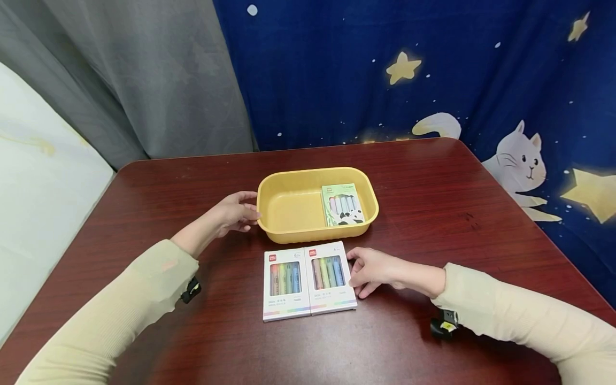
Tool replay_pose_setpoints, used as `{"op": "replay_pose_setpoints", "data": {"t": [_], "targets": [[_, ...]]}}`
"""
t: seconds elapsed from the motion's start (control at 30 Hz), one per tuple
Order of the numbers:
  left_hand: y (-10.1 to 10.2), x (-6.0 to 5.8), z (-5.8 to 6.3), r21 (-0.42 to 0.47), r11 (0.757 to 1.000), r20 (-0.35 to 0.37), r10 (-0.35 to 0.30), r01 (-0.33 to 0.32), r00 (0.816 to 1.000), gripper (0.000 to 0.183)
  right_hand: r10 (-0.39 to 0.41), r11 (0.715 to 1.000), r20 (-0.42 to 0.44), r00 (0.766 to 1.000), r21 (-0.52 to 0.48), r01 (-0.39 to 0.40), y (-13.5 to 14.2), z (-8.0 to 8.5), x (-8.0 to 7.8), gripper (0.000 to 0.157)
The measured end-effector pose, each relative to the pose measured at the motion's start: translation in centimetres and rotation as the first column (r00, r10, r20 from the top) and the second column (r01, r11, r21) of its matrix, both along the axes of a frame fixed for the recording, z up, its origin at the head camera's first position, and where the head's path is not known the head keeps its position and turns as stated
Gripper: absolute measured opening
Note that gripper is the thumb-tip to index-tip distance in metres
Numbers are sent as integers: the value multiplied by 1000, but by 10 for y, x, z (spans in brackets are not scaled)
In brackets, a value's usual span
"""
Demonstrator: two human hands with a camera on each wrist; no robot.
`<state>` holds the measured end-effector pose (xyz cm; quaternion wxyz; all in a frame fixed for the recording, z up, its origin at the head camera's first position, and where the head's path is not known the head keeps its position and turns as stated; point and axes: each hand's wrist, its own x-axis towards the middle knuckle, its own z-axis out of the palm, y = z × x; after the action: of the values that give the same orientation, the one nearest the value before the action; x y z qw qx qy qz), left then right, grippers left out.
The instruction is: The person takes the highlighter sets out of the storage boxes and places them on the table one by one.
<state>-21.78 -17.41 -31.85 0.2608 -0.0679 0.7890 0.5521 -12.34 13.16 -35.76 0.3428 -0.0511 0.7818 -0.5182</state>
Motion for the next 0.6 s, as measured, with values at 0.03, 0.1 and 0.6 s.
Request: {"op": "replay_pose_setpoints", "data": {"t": [0.03, 0.1, 0.6], "targets": [[0, 0, 0, 1, 1000, -1, -2, 2, 1000, 65, 3, 1000, -2, 1000, 4, -3, 0, 0, -1, 57], [0, 0, 0, 5, 1000, -2, -3, 3, 1000, 66, 17, 1000, -8, 1000, 14, -17, 0, -1, -2, 56], [0, 0, 0, 8, 1000, 0, -6, 6, 1000, 66, 16, 1000, 16, 1000, 1, -16, -1, -1, -3, 56]]}}
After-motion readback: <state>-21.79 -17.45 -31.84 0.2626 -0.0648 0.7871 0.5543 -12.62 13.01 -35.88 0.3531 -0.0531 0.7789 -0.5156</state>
